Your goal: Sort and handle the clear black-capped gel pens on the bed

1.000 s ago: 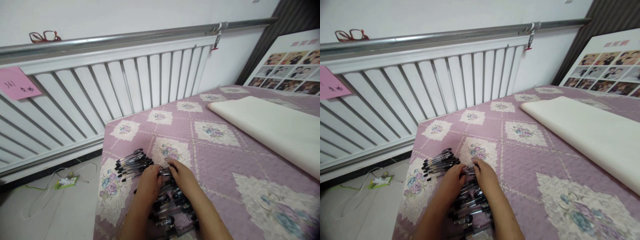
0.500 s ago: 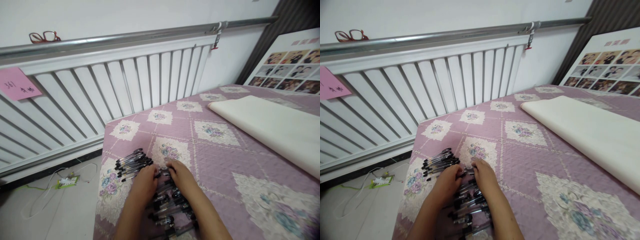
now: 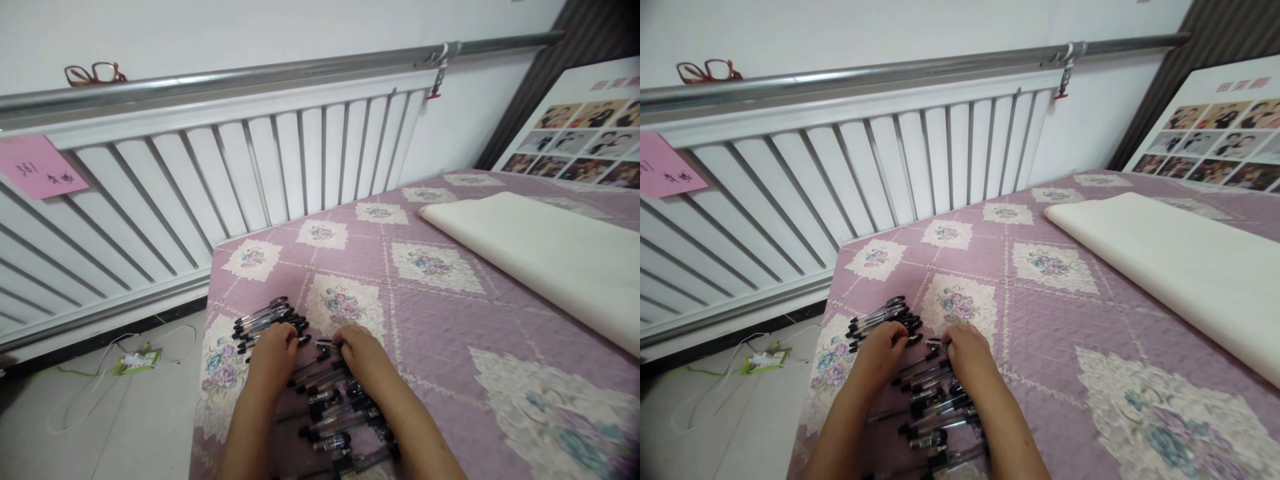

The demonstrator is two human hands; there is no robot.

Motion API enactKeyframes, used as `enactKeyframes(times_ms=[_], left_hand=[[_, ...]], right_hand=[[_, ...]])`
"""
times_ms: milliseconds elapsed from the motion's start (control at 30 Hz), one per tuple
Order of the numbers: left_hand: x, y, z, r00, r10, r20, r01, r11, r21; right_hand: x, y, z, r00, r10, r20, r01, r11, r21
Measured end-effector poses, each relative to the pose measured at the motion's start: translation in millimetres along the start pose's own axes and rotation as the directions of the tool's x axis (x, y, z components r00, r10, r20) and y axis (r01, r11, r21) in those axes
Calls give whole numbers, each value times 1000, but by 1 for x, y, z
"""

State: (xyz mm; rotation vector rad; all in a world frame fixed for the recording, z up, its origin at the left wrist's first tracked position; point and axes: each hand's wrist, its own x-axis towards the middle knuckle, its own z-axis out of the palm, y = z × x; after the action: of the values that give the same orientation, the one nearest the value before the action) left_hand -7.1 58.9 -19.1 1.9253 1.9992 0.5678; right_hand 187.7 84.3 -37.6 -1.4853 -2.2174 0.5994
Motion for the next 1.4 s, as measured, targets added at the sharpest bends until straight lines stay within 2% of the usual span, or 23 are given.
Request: enactKeyframes(times_ms=[133, 400, 700, 967, 1100, 1200, 1267, 1400], left_hand=[[1, -8, -5, 997, -44, 62, 40, 997, 67], [-5, -4, -4, 989, -74, 126, 55, 987, 151], [-6, -7, 0, 994, -45, 103, 28, 987, 161], [-8, -5, 0, 998, -24, 66, 9, 977, 212], [-5, 0, -4, 1000, -25, 6, 23, 984, 178], [-5, 11, -6, 999, 49, -23, -47, 997, 57], [-7, 21, -6, 990, 136, -31, -137, 989, -58], [-13, 39, -2, 970, 239, -53, -245, 943, -226]], right_hand=[[-1, -2, 0, 1000, 5, -31, -4, 1000, 8], [-2, -1, 2, 987, -14, -159, 20, 999, 34], [-6, -5, -2, 973, -32, -228, 43, 998, 39], [-10, -10, -6, 967, -47, -250, 78, 991, 113], [-13, -15, -7, 963, 3, -270, 56, 976, 211], [-15, -21, -9, 963, 140, -232, -44, 926, 376], [-16, -26, -9, 963, 215, -164, -104, 853, 511], [-19, -34, -12, 968, 242, -60, -130, 697, 705]])
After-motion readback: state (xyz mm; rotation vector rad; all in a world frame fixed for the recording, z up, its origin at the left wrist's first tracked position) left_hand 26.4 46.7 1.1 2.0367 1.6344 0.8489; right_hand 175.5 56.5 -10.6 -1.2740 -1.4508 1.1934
